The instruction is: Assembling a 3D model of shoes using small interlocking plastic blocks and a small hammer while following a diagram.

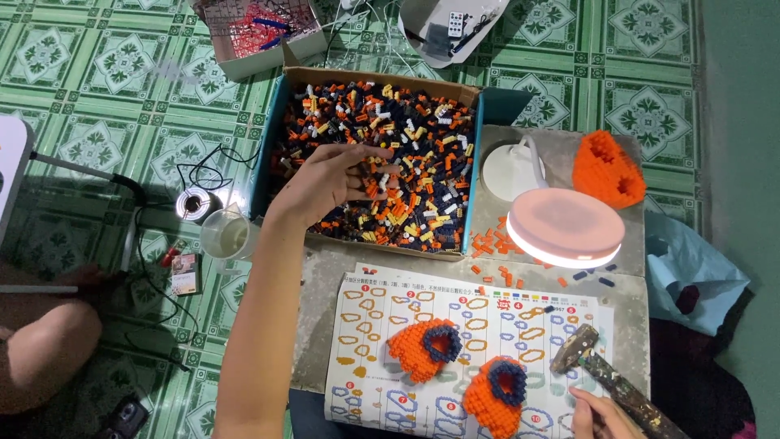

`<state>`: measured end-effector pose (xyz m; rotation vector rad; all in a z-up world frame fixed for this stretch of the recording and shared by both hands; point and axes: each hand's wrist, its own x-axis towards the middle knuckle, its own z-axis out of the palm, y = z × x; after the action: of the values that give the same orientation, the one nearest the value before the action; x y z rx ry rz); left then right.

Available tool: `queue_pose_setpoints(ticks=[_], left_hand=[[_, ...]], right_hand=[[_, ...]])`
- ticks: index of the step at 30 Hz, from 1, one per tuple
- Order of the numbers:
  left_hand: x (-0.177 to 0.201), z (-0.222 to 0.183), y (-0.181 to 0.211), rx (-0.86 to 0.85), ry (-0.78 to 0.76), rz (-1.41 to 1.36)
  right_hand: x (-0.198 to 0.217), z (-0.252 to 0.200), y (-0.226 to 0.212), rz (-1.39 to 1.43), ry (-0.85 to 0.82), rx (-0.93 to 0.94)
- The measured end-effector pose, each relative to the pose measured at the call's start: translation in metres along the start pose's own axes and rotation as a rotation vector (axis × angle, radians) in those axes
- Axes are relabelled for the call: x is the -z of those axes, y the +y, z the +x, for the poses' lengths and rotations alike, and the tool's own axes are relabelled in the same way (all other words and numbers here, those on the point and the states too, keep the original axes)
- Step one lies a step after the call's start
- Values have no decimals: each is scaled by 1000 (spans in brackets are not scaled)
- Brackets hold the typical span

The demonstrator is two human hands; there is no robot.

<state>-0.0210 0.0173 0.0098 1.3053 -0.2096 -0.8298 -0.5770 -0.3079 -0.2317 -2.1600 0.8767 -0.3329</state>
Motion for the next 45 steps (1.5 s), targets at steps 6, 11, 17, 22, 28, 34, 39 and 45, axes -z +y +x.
queue_pose_setpoints(ticks=[6,11,17,22,28,34,39,45], left_hand=[[-16,-3,10,62,87,86],[-14,-9,6,-81,17,251],[-15,-10,4,-166,100,417],[-18,-14,8,-216,175,601],[-18,-16,12,-345,298,882],[-7,-23,10,-440,360,1129],[4,-27,5,-539,424,1299],[15,-30,-4,-727,405,1354]], right_hand=[[2,0,-9,8,14,9],[5,-1,-35,-28,50,-2],[8,1,-63,-7,74,23],[10,3,-83,36,105,28],[13,9,-109,75,107,136],[29,9,-167,42,105,159],[28,14,-167,119,100,237],[33,15,-185,143,113,287]])
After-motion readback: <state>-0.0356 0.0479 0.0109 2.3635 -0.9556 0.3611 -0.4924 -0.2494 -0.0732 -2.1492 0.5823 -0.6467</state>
